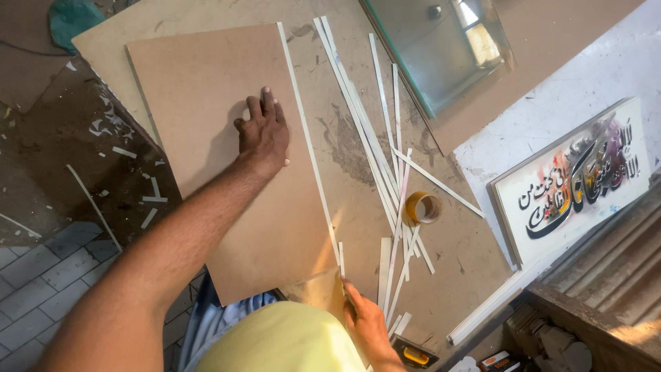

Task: The person trims the edges of rectangular cardboard sheets using a utility knife and a straightedge. They repeatedly align the straightedge, cut along the edge, and stack the trimmed sheets on the table.

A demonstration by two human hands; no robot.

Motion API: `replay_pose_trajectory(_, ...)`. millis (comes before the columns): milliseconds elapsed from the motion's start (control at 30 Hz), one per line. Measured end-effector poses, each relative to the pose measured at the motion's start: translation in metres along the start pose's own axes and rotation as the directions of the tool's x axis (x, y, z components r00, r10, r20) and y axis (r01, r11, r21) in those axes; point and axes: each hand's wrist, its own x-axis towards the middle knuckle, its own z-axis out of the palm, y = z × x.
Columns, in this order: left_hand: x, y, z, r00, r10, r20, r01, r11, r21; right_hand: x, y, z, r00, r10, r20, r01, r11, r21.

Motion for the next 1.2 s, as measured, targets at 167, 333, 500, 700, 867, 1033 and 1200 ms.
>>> replay_pose_trajectory(167, -0.001, -0.002, 0.0, 0.998, 0.0, -0.067, -0.002, 1.0, -0.03, 0.028, -0.033, -0.039, 0.978, -0.111, -0.177, 0.127, 0.989, 0.077)
replay_pose_trajectory(333, -0.001, -0.001, 0.001, 0.994, -0.017, -0.105, 0.013, 0.999, -0.044, 0.154, -0.099, -0.062, 0.965, -0.136, -0.223, 0.2, 0.934, 0.297)
replay_pose_trajectory(500, 0.005, 0.003, 0.016, 0.968, -0.052, -0.246, 0.056, 0.998, 0.011, 0.319, -0.179, -0.063, 0.915, -0.318, -0.246, 0.377, 0.893, 0.247)
replay_pose_trajectory(700, 0.03, 0.012, 0.057, 0.962, -0.067, -0.263, 0.096, 0.991, 0.097, 0.453, -0.239, -0.07, 0.715, -0.582, -0.388, 0.616, 0.786, -0.044)
replay_pose_trajectory(867, 0.047, 0.011, 0.069, 0.989, -0.013, -0.147, 0.145, -0.093, 0.985, 0.466, -0.256, -0.079, 0.958, -0.274, -0.081, 0.277, 0.96, 0.04)
replay_pose_trajectory(1033, 0.023, 0.007, 0.045, 0.999, 0.012, -0.04, 0.022, 0.675, 0.738, 0.45, -0.272, -0.086, 0.983, -0.173, -0.053, 0.176, 0.983, 0.059)
replay_pose_trajectory(1200, 0.016, 0.006, 0.029, 0.99, 0.012, -0.137, 0.006, 0.991, 0.131, 0.454, -0.268, -0.084, 0.951, -0.288, -0.108, 0.292, 0.956, 0.025)
